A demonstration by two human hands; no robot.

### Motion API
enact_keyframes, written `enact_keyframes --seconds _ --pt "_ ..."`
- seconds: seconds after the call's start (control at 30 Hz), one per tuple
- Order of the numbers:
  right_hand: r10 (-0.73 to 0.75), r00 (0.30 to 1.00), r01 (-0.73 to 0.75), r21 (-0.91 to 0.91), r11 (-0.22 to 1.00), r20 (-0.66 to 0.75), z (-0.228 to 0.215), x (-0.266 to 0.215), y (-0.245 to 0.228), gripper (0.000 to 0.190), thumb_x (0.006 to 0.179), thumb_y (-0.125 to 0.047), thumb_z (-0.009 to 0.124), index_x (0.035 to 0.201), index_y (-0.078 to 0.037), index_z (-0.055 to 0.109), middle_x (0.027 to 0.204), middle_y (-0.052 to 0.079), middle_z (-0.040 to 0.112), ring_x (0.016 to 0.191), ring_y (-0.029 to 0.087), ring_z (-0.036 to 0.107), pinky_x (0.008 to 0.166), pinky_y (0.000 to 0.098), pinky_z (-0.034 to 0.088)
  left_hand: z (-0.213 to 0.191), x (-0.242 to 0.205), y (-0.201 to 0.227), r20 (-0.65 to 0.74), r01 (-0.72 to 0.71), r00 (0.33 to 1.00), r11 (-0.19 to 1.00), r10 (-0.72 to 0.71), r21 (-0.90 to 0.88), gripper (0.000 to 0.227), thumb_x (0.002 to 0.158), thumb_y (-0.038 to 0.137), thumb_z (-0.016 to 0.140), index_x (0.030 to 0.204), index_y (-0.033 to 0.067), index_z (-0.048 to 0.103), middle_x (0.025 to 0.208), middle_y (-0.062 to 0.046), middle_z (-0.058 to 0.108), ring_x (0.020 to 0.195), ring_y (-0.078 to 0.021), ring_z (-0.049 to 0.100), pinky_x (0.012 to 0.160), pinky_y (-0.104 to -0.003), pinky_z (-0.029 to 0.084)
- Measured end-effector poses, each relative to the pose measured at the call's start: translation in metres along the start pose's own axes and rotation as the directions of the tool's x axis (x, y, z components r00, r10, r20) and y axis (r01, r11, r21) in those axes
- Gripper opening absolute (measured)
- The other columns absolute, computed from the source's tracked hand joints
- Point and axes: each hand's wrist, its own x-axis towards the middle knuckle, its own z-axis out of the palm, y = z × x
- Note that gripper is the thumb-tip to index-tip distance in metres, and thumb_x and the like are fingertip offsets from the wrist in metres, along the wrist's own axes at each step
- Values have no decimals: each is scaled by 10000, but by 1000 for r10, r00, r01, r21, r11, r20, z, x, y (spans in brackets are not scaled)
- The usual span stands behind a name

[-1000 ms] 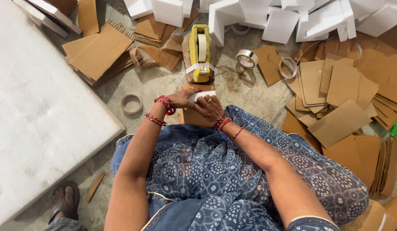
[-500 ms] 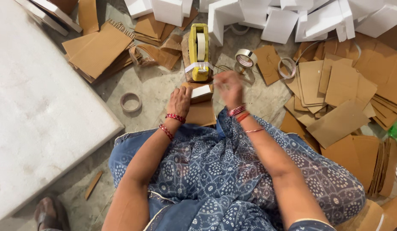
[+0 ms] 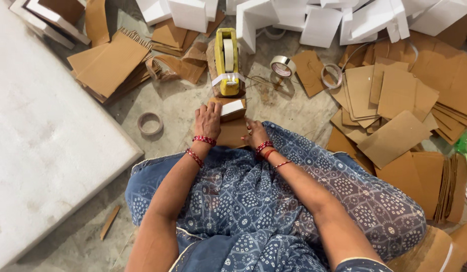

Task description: The person sits on the floor and assembles small cardboard boxes by inserting white foam inserts into the flaps. They use a handheld tape dispenser to secure the foam pieces to the cardboard, repeating the process for multiple units.

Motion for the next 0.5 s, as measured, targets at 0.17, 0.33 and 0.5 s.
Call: enact_keyframes --seconds 0.17,0.33,0.5 --pt "-112 988 112 -3 994 -109 23 14 14 834 617 -132 929 1395 -125 628 964 111 623 848 277 634 769 386 562 -10 3 5 14 -27 1000 999 28 -16 384 816 95 627 1197 110 583 1077 -83 634 1015 -307 580 878 -455 436" --pt "-55 980 73 87 994 -190 48 31 37 625 686 -110 897 1281 -124 708 990 95 651 839 236 685 765 346 575 -13 7 10 17 -52 998 998 52 -31 436 747 205 660 1160 87 585 1057 -100 638 1001 -317 586 873 -471 428" --pt "-155 967 160 7 987 -202 33 60 30 548 695 -106 914 1200 -133 702 1080 89 680 965 267 691 845 352 596 7 3 3 62 -82 995 996 80 38 350 855 75 615 1202 114 588 1100 -72 636 1032 -279 606 918 -431 448"
